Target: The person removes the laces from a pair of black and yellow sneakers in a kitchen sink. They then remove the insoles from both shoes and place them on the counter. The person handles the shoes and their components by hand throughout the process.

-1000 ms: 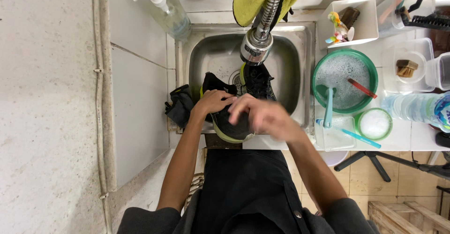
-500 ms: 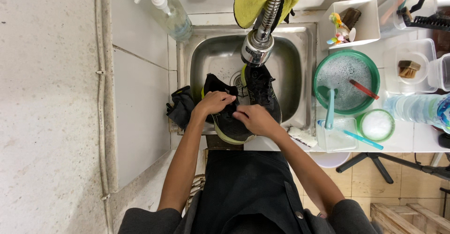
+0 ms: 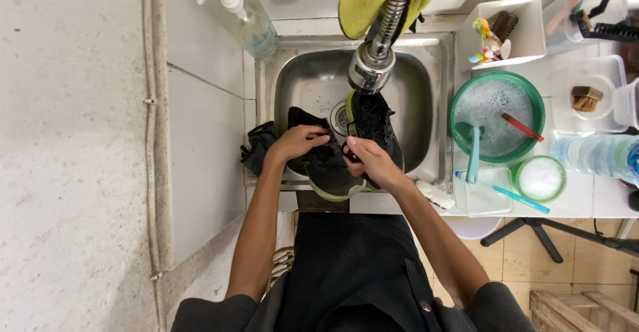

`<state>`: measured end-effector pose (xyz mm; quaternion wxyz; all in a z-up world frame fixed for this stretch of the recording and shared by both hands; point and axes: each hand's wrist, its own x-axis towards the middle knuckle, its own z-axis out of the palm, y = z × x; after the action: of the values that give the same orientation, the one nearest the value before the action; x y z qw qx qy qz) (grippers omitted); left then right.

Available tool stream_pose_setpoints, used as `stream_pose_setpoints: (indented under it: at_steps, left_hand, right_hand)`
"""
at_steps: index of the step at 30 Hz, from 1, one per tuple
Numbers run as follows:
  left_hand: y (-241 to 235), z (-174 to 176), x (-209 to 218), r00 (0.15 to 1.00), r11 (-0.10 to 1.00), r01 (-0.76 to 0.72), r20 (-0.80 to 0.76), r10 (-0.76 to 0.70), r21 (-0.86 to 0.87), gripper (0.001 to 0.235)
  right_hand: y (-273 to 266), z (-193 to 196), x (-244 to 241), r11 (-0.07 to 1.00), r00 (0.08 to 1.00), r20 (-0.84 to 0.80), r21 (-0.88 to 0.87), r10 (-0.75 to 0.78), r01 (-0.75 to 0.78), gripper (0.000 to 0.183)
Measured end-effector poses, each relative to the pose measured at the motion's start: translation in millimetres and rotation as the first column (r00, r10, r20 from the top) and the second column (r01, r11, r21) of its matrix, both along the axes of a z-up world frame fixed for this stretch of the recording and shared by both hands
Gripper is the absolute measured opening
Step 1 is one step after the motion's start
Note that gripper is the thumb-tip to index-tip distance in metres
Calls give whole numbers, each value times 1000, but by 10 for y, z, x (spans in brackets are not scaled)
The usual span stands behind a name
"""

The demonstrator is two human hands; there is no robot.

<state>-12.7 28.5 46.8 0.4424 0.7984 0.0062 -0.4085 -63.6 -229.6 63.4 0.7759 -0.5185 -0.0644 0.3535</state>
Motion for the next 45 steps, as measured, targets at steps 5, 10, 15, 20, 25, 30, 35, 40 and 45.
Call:
stream_pose_setpoints:
  at_steps: [5, 10, 15, 20, 25, 30, 35, 40, 45]
  left_hand:
    - [-174, -112, 25, 997, 991, 11, 70, -20, 134, 65]
    - [-181, -437, -97, 976, 985, -67, 214, 33, 157, 55]
    - [-26, -281, -223, 888, 974, -194, 401, 225, -118, 61]
    - [-478, 304, -365, 911, 831, 10, 348, 221, -555, 67]
    - [-960, 726, -265, 947, 830, 211, 320, -42, -517, 32]
    - [-1841, 996, -166, 914, 797, 328, 384, -132, -507, 15]
    - [-2862, 1094, -295, 758, 773, 443, 650, -52, -454, 7]
    - [-3748, 873, -363, 737, 772, 439, 676, -17, -459, 13]
    - [-4427, 410, -353, 879, 661, 449, 430, -206, -602, 80]
  right_hand:
    - [141, 624, -241, 994, 989, 128, -73, -76, 86, 31]
    - [93, 679, -16, 961, 820, 562, -269, 109, 57, 37]
    - [50, 966, 91, 704, 823, 360, -707, 439, -67, 45]
    - [-252, 370, -35, 917, 886, 408, -396, 219, -44, 35]
    - [-902, 959, 32, 839, 799, 602, -433, -4, 330, 29]
    - [-1429, 1177, -258, 738, 905, 422, -593, -58, 324, 74]
    - [-2071, 725, -731, 700, 848, 444, -505, -291, 504, 41]
    - [-3077, 692, -1103, 533, 742, 488, -516, -460, 670, 12]
    - [-3864, 1026, -1319, 446, 641, 455, -469, -618, 763, 19]
